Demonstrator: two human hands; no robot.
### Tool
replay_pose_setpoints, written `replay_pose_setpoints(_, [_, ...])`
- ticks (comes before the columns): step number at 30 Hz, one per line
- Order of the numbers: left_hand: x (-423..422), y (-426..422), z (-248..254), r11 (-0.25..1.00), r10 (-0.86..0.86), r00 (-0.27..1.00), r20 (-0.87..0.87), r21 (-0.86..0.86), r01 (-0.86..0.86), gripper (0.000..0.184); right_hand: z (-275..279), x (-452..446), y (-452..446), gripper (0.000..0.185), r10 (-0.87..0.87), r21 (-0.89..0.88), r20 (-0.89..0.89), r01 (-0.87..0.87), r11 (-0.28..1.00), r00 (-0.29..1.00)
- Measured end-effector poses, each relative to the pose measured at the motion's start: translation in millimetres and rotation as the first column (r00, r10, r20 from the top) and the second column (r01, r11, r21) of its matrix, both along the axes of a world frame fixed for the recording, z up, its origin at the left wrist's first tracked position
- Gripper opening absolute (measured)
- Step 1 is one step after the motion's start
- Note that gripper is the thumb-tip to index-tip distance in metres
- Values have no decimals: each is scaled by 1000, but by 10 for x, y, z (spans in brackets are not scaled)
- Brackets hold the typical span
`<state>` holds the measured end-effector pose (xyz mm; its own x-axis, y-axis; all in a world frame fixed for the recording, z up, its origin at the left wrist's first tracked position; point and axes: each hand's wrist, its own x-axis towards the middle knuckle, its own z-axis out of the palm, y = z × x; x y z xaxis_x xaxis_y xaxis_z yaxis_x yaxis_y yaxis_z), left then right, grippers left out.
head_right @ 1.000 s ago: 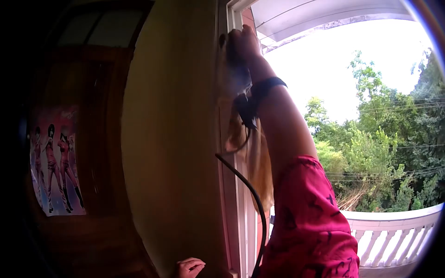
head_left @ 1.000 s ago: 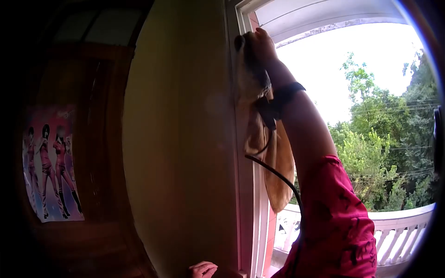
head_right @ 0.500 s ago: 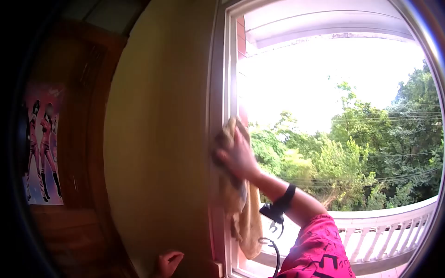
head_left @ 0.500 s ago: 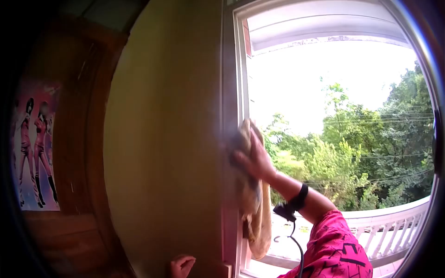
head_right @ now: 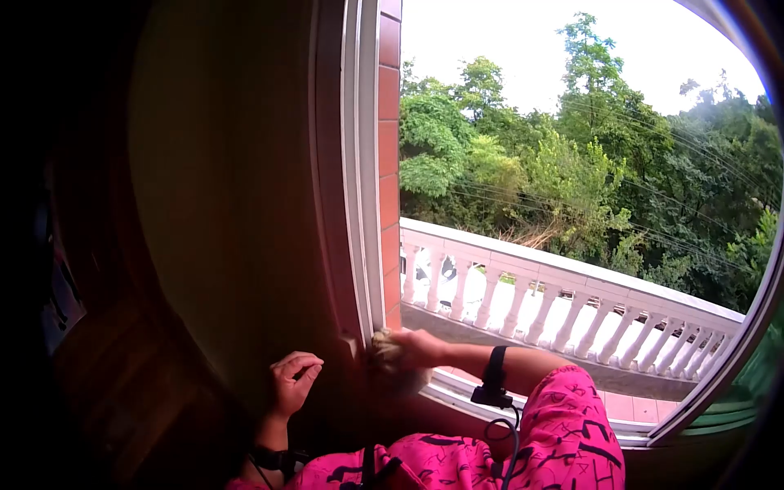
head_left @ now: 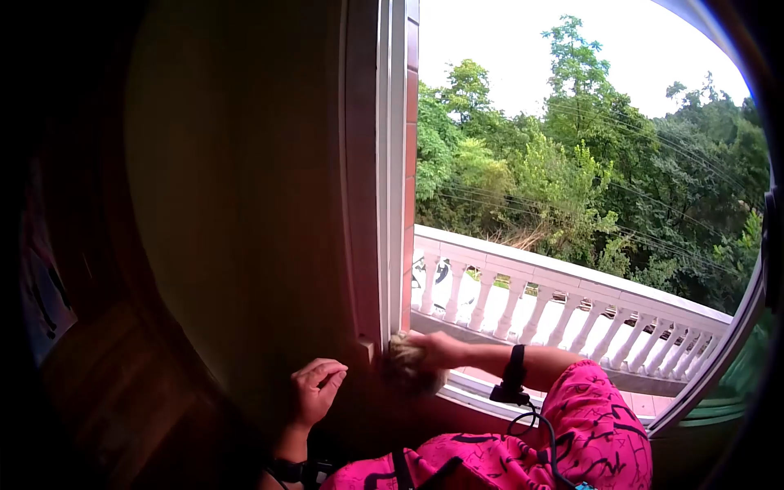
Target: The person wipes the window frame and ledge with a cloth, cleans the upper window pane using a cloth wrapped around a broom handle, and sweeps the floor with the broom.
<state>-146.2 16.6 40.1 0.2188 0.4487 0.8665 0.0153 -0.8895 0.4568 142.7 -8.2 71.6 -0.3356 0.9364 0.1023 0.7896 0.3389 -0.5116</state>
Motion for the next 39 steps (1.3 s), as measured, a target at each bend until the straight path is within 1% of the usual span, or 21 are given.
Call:
replay_pose_setpoints(1, [-53, -20, -30, 1000, 11, 1000, 3, -2, -11, 9, 43, 145, 177, 42, -50, -66, -289, 32, 997, 956])
replay_pose_setpoints(2, [-104, -35, -76, 1000, 21, 1000, 5, -12, -21, 9, 589, -71, 62, 42, -279, -64, -379, 276, 959, 882])
replay_pose_setpoints(3, [-175, -26, -132, 998, 33, 999, -2, -44, -33, 9, 907, 88, 233, 40, -155, -8, -599, 187, 982, 786])
replay_pose_setpoints(4, [-224, -31, -193, 985, 21, 1000, -11, -171, -22, 8, 1381, -8, 300, 38, 107, 288, -668, 123, 950, 737])
replay_pose_setpoints(5, [-183, -23, -255, 968, -5, 1000, 20, -253, 10, 6, 1880, -103, 231, 34, 242, 394, -695, 77, 916, 677])
replay_pose_setpoints(6, [-126, -52, -304, 945, -17, 998, 58, -324, 35, 5, 2276, -235, 212, 32, 326, 531, -663, 116, 840, 675])
replay_pose_setpoints(7, [-113, -70, -336, 941, -8, 999, 52, -338, 25, 5, 2654, -239, 367, 30, 327, 712, -481, 145, 687, 813])
replay_pose_setpoints(10, [-114, 3, -299, 958, 23, 999, 39, -286, -11, 6, 3141, -793, 484, 36, 439, 826, -373, 77, 559, 817])
replay_pose_setpoints(11, [-140, 11, -346, 945, 33, 999, 23, -326, -24, 6, 3082, -862, 653, 48, 146, 937, -204, 150, 316, 968])
replay_pose_setpoints(12, [-145, 14, -396, 932, 43, 999, 8, -361, -37, 6, 2975, -886, 793, 60, -202, 993, -106, 115, 33, 974])
replay_pose_setpoints(17, [-128, 67, -368, 982, 70, 997, 13, -175, -67, 6, 1318, -504, 831, 69, -190, 997, 10, 4, 74, 982])
replay_pose_setpoints(20, [-126, 126, -330, 992, 35, 997, 74, -125, -25, 7, 1184, -379, 467, 49, -132, 891, 31, 33, 454, 991])
replay_pose_setpoints(23, [-155, 171, -335, 993, 13, 991, 130, -122, 3, 7, 2230, -677, 351, 39, -172, 995, 13, 5, 100, 985])
replay_pose_setpoints(24, [-166, 206, -336, 992, 10, 989, 150, -128, 9, 7, 2827, -966, 209, 35, -246, 942, 241, -288, -176, 939])
replay_pose_setpoints(25, [-172, 220, -344, 986, 17, 991, 134, -167, 5, 5, 3320, -1187, 215, 33, -261, 992, -2, -30, -120, 965])
replay_pose_setpoints(29, [-238, 269, -339, 982, 81, 984, 162, -182, -51, 4, 5128, -1784, 456, 44, -419, 821, 100, -313, -478, 902])
replay_pose_setpoints(30, [-260, 292, -380, 985, 95, 970, 222, -159, -60, 3, 5252, -1720, 660, 44, -421, 806, 97, -319, -499, 902])
replay_pose_setpoints(31, [-300, 323, -444, 980, 98, 965, 243, -191, -51, 3, 5357, -1638, 920, 42, -645, 746, 157, -518, -418, 748])
replay_pose_setpoints(33, [-362, 343, -515, 976, 95, 961, 261, -215, -38, 7, 5284, -1580, 1112, 38, -823, 700, 190, -662, -268, 535])
replay_pose_setpoints(38, [-432, 256, -538, 972, 116, 972, 203, -227, -69, 9, 2962, -1361, 662, 32, -685, 822, 417, -570, 3, 597])
replay_pose_setpoints(39, [-462, 230, -516, 972, 96, 980, 175, -229, -54, 9, 2514, -1373, 460, 36, -674, 749, 495, -662, 11, 549])
